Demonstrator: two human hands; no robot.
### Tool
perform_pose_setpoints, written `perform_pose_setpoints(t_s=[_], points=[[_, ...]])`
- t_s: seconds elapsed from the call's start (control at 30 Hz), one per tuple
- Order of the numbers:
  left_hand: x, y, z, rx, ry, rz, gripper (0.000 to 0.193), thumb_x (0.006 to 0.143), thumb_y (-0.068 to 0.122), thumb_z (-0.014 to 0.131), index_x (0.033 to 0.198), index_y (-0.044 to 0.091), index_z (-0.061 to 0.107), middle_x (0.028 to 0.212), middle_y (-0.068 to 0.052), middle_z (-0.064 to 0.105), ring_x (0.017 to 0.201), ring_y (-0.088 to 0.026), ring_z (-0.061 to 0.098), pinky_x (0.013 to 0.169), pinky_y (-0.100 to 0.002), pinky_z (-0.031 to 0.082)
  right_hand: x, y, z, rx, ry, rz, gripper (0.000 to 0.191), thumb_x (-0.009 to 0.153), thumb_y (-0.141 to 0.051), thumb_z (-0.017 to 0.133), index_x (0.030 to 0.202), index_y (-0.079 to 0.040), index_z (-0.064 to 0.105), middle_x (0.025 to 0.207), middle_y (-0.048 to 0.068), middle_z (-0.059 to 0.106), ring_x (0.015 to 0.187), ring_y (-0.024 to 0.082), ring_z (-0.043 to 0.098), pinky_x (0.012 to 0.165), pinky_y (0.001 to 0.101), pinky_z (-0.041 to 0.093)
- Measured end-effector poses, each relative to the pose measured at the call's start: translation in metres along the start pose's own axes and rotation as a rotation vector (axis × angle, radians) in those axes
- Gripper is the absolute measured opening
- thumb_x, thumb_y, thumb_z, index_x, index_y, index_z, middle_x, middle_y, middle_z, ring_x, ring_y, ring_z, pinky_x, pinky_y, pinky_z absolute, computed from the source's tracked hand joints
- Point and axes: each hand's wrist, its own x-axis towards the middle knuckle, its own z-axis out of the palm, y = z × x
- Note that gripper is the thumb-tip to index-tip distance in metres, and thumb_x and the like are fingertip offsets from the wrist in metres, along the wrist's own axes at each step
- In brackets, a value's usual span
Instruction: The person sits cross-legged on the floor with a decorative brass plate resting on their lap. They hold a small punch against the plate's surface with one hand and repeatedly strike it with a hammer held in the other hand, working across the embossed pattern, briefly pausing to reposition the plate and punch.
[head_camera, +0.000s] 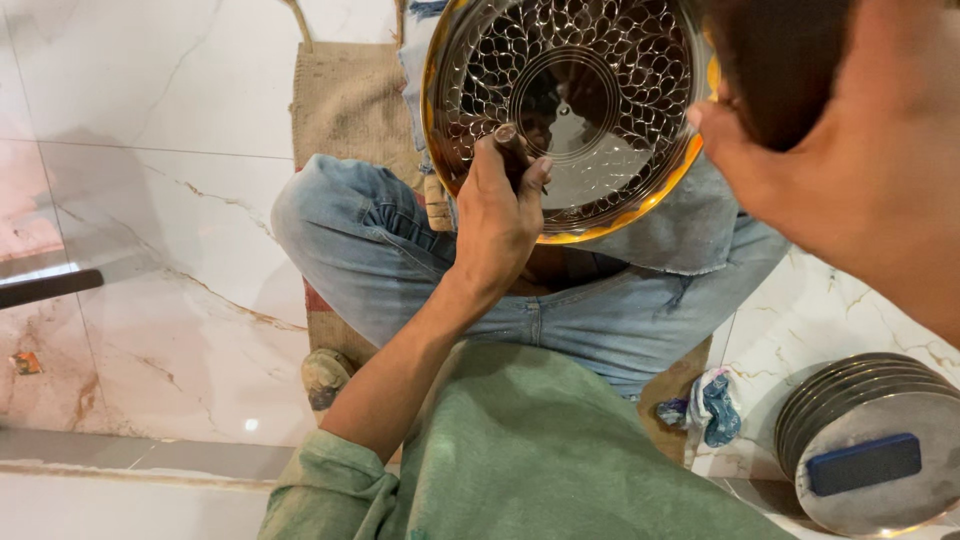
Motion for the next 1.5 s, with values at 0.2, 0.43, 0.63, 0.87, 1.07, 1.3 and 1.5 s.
perform_pose_setpoints(t_s=[0.2,0.43,0.63,0.87,1.07,1.3,1.5], points=[[0.002,0.000,0.001,-0.010,-0.045,0.043,0.029,0.100,0.010,0.068,0.122,-0.001,0.052,0.098,-0.018,0.067,0.082,-0.034,0.070,0.073,-0.044,0.056,-0.007,0.008,0.001,-0.358,-0.374,-0.044,0.101,0.075,-0.018,0.083,0.166,-0.025,0.040,0.093,0.012,0.067,0.067,0.031,0.068,0.059,0.0401,0.055],[0.028,-0.001,-0.008,0.058,-0.300,0.199,0.034,0.097,0.008,0.072,0.127,0.005,0.055,0.112,-0.020,0.066,0.101,-0.043,0.067,0.081,-0.047,0.054,-0.041,0.025,0.009,-0.440,-0.404,0.060,0.104,0.070,-0.014,0.084,0.164,-0.030,0.045,0.084,0.011,0.064,0.072,0.027,0.068,0.065,0.0382,0.056],[0.058,0.001,-0.009,-0.021,-0.641,0.384,0.042,0.093,0.005,0.068,0.133,0.006,0.057,0.117,-0.018,0.068,0.105,-0.039,0.070,0.086,-0.044,0.057,-0.113,0.039,0.044,-0.250,-0.329,0.326,0.089,0.079,-0.010,0.085,0.158,-0.021,0.047,0.092,0.015,0.069,0.075,0.030,0.070,0.070,0.0399,0.057],[0.095,0.019,0.001,-0.020,-1.047,0.658,0.044,0.087,0.010,0.075,0.128,0.001,0.061,0.114,-0.018,0.071,0.103,-0.040,0.068,0.084,-0.048,0.054,-0.207,-0.003,0.149,0.711,0.249,0.878,0.091,0.084,-0.009,0.084,0.162,-0.001,0.038,0.111,0.008,0.061,0.097,0.019,0.062,0.086,0.0332,0.054],[0.098,0.039,0.004,0.205,-1.386,0.518,0.037,0.084,0.013,0.074,0.121,0.013,0.067,0.092,-0.012,0.075,0.088,-0.038,0.071,0.074,-0.051,0.051,-0.246,-0.051,0.208,0.703,0.589,0.874,0.086,0.096,-0.008,0.089,0.157,-0.001,0.028,0.124,0.014,0.056,0.116,0.021,0.059,0.108,0.0366,0.051],[0.110,0.030,-0.002,-0.193,-0.958,0.698,0.048,0.087,0.006,0.076,0.132,0.006,0.060,0.119,-0.016,0.072,0.109,-0.038,0.070,0.088,-0.047,0.056,-0.243,-0.060,0.202,0.600,0.358,1.012,0.093,0.090,-0.001,0.082,0.164,-0.003,0.027,0.130,0.014,0.059,0.109,0.021,0.063,0.099,0.0365,0.053],[0.111,0.017,-0.005,0.115,-1.125,0.514,0.054,0.085,0.010,0.076,0.137,0.014,0.061,0.118,-0.009,0.074,0.106,-0.033,0.070,0.085,-0.048,0.053,-0.222,-0.045,0.188,0.675,0.346,0.953,0.101,0.092,0.002,0.081,0.171,-0.009,0.019,0.118,0.012,0.062,0.103,0.020,0.063,0.095,0.0335,0.054]])
